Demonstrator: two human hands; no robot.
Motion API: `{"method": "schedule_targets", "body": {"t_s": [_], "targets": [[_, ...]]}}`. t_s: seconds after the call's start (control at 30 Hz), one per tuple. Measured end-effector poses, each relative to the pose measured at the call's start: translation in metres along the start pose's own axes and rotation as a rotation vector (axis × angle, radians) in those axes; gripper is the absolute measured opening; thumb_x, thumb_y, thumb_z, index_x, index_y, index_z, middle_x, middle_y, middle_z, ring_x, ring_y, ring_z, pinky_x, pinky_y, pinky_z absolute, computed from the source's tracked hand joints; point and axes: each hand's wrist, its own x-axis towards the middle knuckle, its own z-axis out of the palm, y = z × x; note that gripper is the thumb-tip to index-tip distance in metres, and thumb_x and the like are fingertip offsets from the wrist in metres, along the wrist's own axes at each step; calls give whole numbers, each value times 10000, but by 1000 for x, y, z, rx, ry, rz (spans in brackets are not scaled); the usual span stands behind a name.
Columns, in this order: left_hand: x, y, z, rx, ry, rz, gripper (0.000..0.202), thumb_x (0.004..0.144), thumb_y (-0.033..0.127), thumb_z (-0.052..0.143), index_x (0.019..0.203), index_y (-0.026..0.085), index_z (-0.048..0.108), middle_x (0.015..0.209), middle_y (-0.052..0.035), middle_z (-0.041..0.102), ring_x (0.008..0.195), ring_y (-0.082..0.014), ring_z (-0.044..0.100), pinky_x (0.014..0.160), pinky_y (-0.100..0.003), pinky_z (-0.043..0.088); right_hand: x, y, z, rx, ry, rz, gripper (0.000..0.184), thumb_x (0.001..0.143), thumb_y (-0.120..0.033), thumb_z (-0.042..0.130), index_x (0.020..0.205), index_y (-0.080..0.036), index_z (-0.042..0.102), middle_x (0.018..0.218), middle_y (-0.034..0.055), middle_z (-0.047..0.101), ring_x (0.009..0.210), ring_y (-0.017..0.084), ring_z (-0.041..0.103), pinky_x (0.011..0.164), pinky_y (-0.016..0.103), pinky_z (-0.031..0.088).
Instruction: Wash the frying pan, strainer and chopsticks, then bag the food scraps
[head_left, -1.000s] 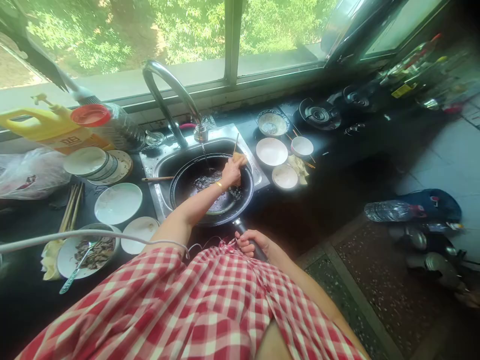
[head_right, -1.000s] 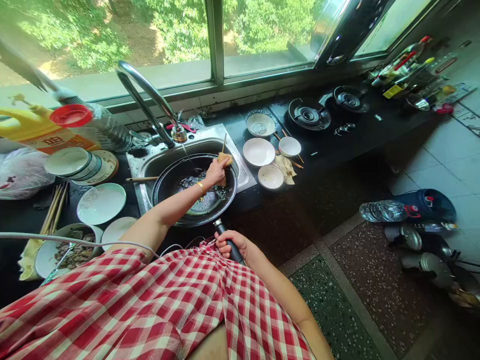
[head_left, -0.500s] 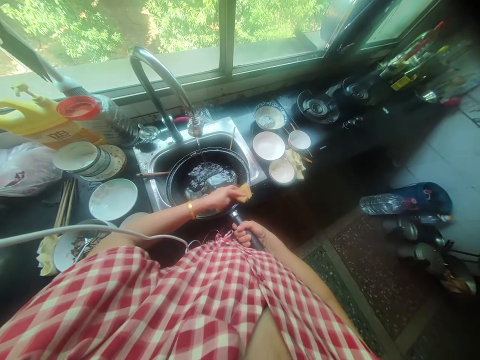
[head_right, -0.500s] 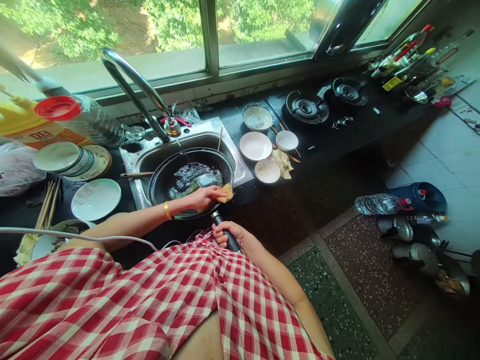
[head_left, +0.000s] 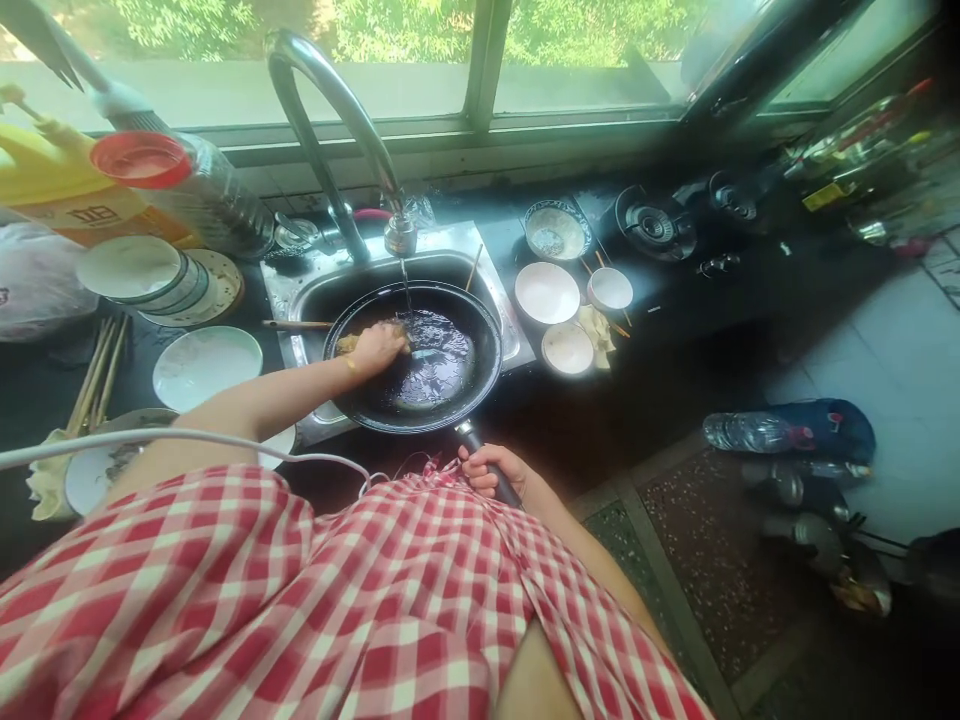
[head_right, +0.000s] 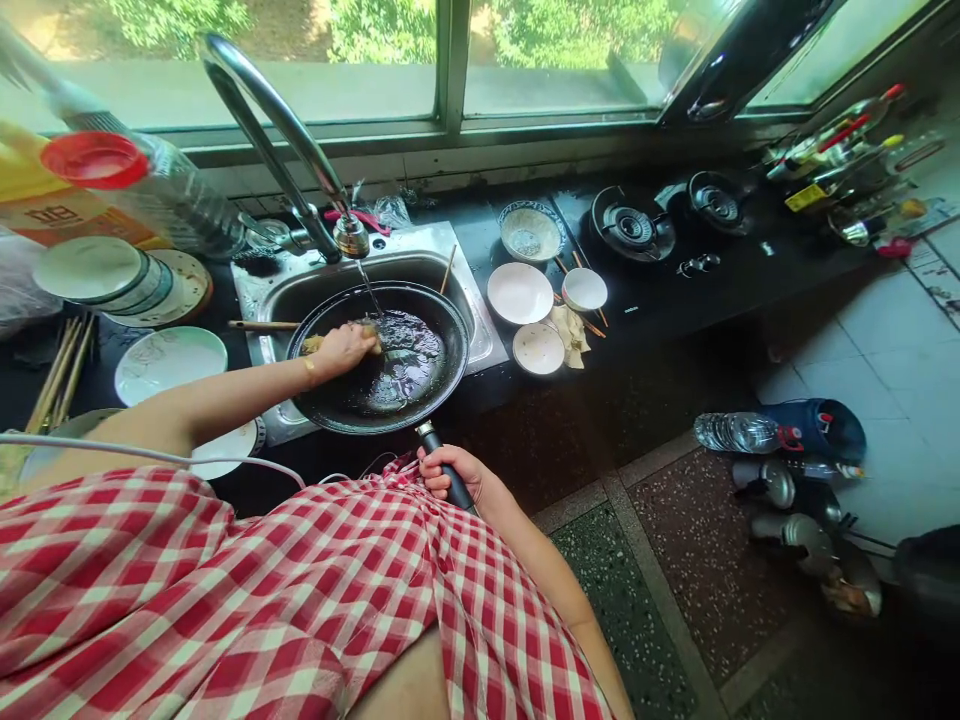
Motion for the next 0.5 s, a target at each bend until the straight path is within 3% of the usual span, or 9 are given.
{"method": "schedule_targets", "body": {"t_s": [0.13, 0.27, 0.33, 0.4, 0.5], "targets": [[53, 41, -5, -102, 155, -169, 391, 993, 157, 294, 1259, 139, 580, 1339, -195, 457, 1147, -295, 488, 903, -437, 440, 2, -3, 4, 2, 34, 11, 212, 750, -150, 548, 881, -212, 393, 532, -114, 364, 360, 43, 254, 381, 165, 278], [89, 95, -6, -322, 260, -182, 520, 930, 174, 416, 1449, 155, 408, 1385, -197, 409, 1188, -291, 493, 984, -420, 419, 4, -7, 4, 6, 59, 43, 216, 737, -138, 523, 872, -217, 376, 519, -117, 355, 351, 47, 254, 378, 163, 288], [93, 117, -6, -430, 246, -57, 641, 884, 196, 469, 1511, 158, 340, 1452, -201, 370, 1268, -318, 468, 1060, -448, 378, 4, -9, 3, -2, 55, 44, 232, 725, -148, 543, 870, -218, 376, 517, -117, 365, 354, 45, 256, 371, 157, 283], [84, 132, -4, -470, 153, 141, 699, 867, 209, 469, 1542, 156, 297, 1514, -192, 338, 1349, -320, 411, 1104, -446, 346, 5, -11, 2, -11, 44, 32, 243, 719, -161, 563, 867, -216, 379, 518, -115, 379, 359, 41, 263, 365, 148, 273], [48, 132, 5, -485, -62, 439, 618, 872, 197, 422, 1489, 177, 410, 1436, -131, 491, 1300, -258, 464, 1071, -360, 382, 6, -12, 1, -23, 24, 14, 231, 729, -170, 564, 864, -213, 381, 524, -113, 394, 362, 38, 273, 371, 149, 295]]}}
